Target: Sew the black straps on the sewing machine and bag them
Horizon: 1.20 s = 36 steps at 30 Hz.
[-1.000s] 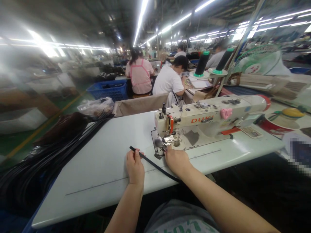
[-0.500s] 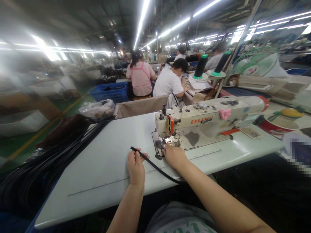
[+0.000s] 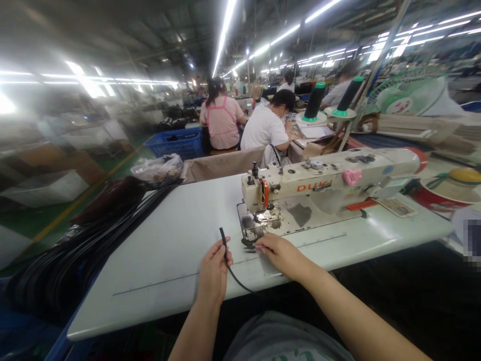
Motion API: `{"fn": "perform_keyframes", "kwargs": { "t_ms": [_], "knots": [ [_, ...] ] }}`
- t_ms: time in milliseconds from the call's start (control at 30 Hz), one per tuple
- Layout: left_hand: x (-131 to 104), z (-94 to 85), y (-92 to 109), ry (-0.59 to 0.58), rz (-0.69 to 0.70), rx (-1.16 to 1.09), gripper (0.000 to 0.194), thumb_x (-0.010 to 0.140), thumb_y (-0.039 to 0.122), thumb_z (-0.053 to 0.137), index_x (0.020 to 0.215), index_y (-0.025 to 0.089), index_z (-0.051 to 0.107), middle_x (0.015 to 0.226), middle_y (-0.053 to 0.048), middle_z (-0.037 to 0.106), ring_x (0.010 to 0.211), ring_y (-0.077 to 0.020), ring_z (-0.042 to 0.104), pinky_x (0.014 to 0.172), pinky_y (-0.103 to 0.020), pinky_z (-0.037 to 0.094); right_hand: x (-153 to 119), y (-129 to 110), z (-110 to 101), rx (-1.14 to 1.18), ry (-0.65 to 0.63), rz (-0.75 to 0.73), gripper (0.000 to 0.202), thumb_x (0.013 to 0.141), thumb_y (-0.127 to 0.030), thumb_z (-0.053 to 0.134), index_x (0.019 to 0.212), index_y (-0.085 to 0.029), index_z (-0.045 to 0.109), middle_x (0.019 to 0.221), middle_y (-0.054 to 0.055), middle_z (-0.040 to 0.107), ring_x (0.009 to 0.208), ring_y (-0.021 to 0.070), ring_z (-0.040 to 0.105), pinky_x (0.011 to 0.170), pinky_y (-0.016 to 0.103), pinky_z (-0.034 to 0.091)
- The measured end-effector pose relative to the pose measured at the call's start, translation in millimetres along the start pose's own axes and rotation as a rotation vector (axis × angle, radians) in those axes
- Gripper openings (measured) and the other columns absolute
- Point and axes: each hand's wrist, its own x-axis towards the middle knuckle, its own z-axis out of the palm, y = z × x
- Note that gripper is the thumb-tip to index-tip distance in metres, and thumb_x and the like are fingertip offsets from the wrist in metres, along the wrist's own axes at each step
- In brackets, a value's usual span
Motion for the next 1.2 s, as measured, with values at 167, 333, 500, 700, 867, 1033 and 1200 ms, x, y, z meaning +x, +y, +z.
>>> {"fn": "perform_keyframes", "kwargs": {
  "t_ms": [167,333,500,700,867,1033,1200],
  "knots": [
    [-20,6.8,8,-0.017,-0.029,0.081,0.048,0.067,0.031,0.089,0.110,0.013,0.077,0.086,-0.003,0.064,0.072,-0.0097,0.061,0.071,-0.025,0.055,-4,-11,9,0.148,0.079,0.103,0.017,0.099,-0.027,0.049,0.087,-0.021,0.060,0.085,0.001,0.064,0.084,0.0183,0.061,0.077,0.029,0.046],
    [-30,12.9,11,-0.022,-0.047,0.203,0.059,0.063,0.039,0.092,0.115,0.019,0.076,0.094,-0.001,0.060,0.075,-0.0138,0.069,0.078,-0.035,0.061,-6,-19,18,0.152,0.033,0.154,0.023,0.095,-0.034,0.057,0.076,-0.022,0.054,0.074,-0.002,0.058,0.074,0.0164,0.055,0.068,0.026,0.039],
    [-33,11.3,9,-0.069,-0.038,0.231,0.055,0.065,0.037,0.088,0.115,0.018,0.075,0.091,-0.001,0.061,0.079,-0.0164,0.070,0.085,-0.041,0.062,-7,-17,21,0.229,-0.049,0.201,0.032,0.098,-0.040,0.052,0.074,-0.021,0.057,0.073,-0.002,0.060,0.073,0.0161,0.054,0.065,0.025,0.039],
    [-35,11.9,6,-0.116,-0.045,0.242,0.052,0.068,0.031,0.085,0.117,0.018,0.074,0.092,-0.002,0.064,0.079,-0.0172,0.070,0.087,-0.043,0.062,-5,-16,26,0.264,-0.054,0.209,0.031,0.098,-0.041,0.052,0.078,-0.020,0.062,0.076,-0.001,0.064,0.076,0.0168,0.058,0.069,0.026,0.041],
    [-36,11.7,6,-0.088,-0.060,0.220,0.047,0.066,0.033,0.086,0.109,0.017,0.074,0.094,-0.004,0.065,0.080,-0.0181,0.071,0.087,-0.043,0.061,-8,-24,26,0.132,0.008,0.209,0.028,0.101,-0.041,0.049,0.082,-0.022,0.059,0.079,-0.001,0.066,0.076,0.0174,0.060,0.068,0.026,0.040],
    [-38,13.4,7,-0.111,-0.074,0.214,0.049,0.065,0.034,0.086,0.109,0.017,0.074,0.093,-0.004,0.065,0.079,-0.0187,0.070,0.084,-0.044,0.062,-15,-28,26,-0.136,0.050,0.085,0.022,0.104,-0.035,0.049,0.093,-0.022,0.063,0.093,0.004,0.072,0.086,0.0191,0.065,0.074,0.028,0.041],
    [-39,14.2,8,-0.139,-0.081,0.255,0.046,0.067,0.033,0.085,0.108,0.017,0.073,0.092,-0.003,0.064,0.076,-0.0174,0.069,0.083,-0.042,0.061,-18,-26,26,-0.243,0.036,0.012,0.025,0.107,-0.034,0.045,0.099,-0.021,0.065,0.098,0.006,0.074,0.091,0.0203,0.067,0.080,0.030,0.043]
  ]
}}
